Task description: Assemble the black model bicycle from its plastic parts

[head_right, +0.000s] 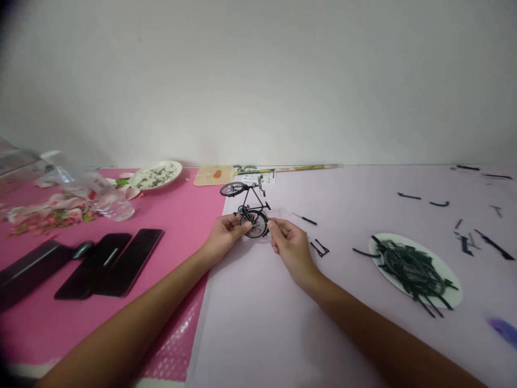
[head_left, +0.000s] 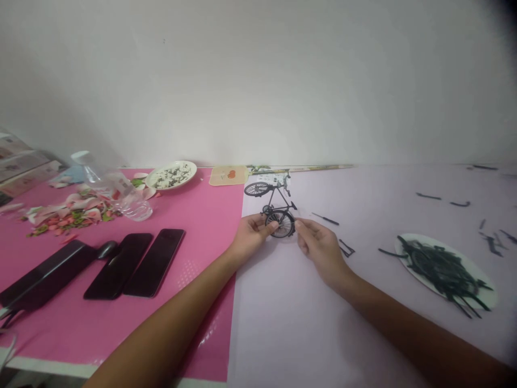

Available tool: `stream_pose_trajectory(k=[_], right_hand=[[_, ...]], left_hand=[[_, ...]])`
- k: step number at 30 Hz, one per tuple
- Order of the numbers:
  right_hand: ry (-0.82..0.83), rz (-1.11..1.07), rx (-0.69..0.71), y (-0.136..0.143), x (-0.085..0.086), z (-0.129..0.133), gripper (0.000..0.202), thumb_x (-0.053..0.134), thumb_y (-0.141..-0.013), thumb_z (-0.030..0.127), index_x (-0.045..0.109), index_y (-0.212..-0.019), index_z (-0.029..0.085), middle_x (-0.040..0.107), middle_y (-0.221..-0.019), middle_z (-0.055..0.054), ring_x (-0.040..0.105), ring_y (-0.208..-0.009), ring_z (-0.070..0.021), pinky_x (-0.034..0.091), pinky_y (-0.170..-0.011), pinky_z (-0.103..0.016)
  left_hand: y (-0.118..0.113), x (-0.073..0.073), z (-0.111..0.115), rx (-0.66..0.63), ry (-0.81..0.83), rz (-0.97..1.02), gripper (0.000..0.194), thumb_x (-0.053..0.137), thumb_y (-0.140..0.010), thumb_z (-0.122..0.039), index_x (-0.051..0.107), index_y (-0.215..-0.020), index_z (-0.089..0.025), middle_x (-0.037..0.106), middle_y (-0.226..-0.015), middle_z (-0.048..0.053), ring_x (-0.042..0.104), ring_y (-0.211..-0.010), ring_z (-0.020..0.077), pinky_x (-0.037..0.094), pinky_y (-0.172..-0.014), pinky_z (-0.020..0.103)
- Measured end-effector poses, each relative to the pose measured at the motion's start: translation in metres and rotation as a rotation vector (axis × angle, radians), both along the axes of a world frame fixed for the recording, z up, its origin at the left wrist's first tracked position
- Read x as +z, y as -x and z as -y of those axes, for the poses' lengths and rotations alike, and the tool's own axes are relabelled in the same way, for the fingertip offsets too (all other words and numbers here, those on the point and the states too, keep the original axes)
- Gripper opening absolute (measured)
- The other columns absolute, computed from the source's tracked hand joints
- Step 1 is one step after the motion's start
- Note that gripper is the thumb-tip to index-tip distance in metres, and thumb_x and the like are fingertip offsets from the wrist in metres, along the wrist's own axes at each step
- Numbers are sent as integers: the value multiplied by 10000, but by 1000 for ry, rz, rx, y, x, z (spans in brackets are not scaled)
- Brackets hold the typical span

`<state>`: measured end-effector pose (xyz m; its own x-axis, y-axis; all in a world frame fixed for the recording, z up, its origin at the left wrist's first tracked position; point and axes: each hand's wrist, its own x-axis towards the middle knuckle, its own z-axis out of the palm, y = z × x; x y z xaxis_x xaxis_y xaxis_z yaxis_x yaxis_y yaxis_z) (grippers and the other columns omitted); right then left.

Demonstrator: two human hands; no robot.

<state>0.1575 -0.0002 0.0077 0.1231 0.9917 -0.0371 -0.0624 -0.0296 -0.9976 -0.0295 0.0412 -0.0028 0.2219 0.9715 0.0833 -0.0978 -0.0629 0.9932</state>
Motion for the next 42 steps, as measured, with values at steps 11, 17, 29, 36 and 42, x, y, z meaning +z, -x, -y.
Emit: stream_pose_trajectory(k=[11,17,29,36,42], right_hand=[[-503,641,127,-6,0,4,161,609,-1005,305,731,-1096,252,669,-928,-39,619,-869,-190,517,-799,-353],[-640,1068,439,6,-4,13,470,644,-989,374,592,-1430,221,622,-1345,-148,526,-1269,-323,461,-1058,-519],[-626,1353,424,17,4,13,388,567,-1029,414,641,-1346,203,645,-1295,-143,551,-1178,-309,450,-958,-452],[-670,1393,298,-1,-5,-6,208,565,-1044,219,762,-1110,208,732,-1115,-85,580,-1097,-259,449,-879,-392],[-681,1382,285,-9,-10,-14,156,610,-1030,226,762,-1000,210,747,-1049,-71,567,-1074,-255,442,-847,-385]], left_hand=[[0,-9,-7,315,-61,20,337,807,-833,-465,659,-810,-164,738,-843,64,704,-815,199,499,-720,278],[2,-9,-7,366,-101,-74,356,775,-861,-478,616,-775,-170,661,-762,21,639,-747,165,461,-690,261],[0,0,-2,370,-122,-98,356,768,-871,-468,615,-746,-172,600,-712,-4,539,-674,130,408,-650,248],[0,-2,-1,334,-95,-80,353,782,-859,-482,670,-795,-153,666,-730,21,579,-651,136,420,-609,244],[-3,3,3,282,-69,-36,322,806,-840,-462,744,-836,-147,743,-808,54,634,-686,154,459,-622,252]])
